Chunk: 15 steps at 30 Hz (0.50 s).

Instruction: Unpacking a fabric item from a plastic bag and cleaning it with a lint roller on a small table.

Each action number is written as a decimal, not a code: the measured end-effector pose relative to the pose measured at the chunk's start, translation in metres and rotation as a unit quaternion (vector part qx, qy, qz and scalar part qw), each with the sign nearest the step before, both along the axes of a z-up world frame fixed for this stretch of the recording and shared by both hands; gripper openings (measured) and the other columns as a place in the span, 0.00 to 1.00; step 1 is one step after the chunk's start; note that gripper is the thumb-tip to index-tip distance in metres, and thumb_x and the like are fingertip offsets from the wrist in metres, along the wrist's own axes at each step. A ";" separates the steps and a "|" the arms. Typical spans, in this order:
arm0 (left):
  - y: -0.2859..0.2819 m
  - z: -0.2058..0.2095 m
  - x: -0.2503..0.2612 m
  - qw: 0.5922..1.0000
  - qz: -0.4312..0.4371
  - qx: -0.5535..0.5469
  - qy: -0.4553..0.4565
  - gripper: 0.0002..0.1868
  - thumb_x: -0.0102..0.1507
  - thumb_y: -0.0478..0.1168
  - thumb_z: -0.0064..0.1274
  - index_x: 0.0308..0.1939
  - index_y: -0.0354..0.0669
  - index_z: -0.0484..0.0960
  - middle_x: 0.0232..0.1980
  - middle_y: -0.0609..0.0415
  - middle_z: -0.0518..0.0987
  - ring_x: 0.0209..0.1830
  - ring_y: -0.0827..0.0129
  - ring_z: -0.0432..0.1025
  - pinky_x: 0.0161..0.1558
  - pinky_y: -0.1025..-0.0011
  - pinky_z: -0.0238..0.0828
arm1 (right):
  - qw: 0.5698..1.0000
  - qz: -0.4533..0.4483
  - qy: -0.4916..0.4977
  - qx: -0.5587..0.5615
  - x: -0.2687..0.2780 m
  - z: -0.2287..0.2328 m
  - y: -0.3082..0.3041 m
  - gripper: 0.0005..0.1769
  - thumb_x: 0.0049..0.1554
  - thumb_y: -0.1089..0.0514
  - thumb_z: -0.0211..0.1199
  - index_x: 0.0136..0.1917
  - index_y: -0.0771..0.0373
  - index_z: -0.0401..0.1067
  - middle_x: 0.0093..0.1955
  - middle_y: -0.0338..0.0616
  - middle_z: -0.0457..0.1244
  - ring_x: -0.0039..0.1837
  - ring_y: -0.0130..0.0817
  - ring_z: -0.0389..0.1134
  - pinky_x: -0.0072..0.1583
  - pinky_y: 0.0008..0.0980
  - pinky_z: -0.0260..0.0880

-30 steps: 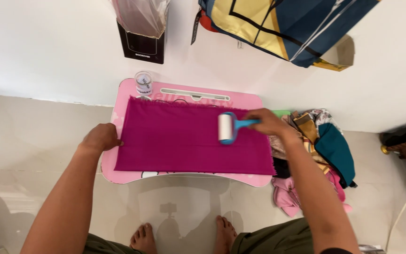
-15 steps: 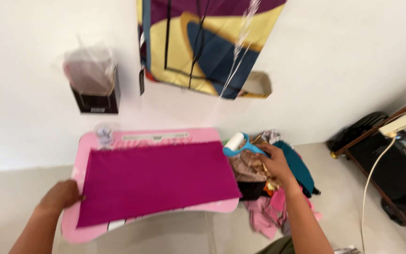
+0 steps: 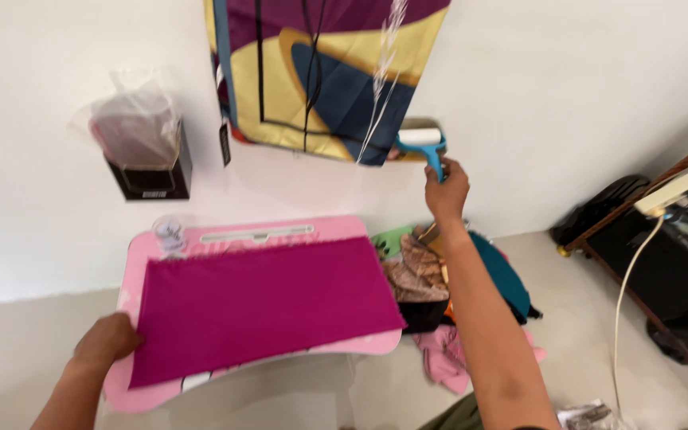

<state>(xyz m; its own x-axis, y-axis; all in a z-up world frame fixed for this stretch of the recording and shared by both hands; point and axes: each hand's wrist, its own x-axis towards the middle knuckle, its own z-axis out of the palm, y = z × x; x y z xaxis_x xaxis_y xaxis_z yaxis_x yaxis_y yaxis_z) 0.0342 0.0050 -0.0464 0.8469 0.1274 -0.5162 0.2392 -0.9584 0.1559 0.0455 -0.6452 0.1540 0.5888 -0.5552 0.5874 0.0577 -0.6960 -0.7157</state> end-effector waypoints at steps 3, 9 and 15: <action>-0.011 0.011 -0.025 1.000 0.025 0.002 0.000 0.19 0.64 0.49 0.48 0.49 0.40 0.83 0.53 0.46 0.85 0.50 0.50 0.81 0.45 0.56 0.78 | 0.999 -0.010 -0.003 -0.054 0.000 -0.018 -0.002 0.16 0.56 0.54 0.68 0.57 0.59 0.75 0.45 0.46 0.70 0.46 0.43 0.70 0.49 0.44 0.68; -0.031 0.061 -0.075 0.999 0.040 -0.012 -0.011 0.29 0.60 0.61 0.57 0.48 0.39 0.84 0.51 0.42 0.85 0.53 0.47 0.78 0.48 0.55 0.75 | 0.998 0.013 -0.061 -0.029 -0.049 -0.010 0.026 0.26 0.61 0.57 0.70 0.69 0.63 0.65 0.64 0.50 0.63 0.60 0.44 0.65 0.57 0.42 0.66; -0.024 0.043 -0.084 0.996 0.047 -0.062 -0.043 0.36 0.58 0.59 0.57 0.56 0.30 0.87 0.58 0.29 0.84 0.63 0.40 0.76 0.58 0.48 0.74 | 0.980 -0.067 -0.185 -0.003 -0.130 -0.059 0.078 0.21 0.62 0.66 0.64 0.67 0.56 0.65 0.62 0.45 0.59 0.63 0.43 0.63 0.61 0.38 0.62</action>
<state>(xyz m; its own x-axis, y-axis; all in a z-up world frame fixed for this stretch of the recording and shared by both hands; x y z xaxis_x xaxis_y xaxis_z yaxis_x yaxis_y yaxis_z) -0.0495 -0.0190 -0.0031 0.8761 0.1473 -0.4591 0.3068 -0.9049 0.2952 -0.0848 -0.5667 0.0955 0.2569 -0.6094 0.7501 0.2210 -0.7185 -0.6595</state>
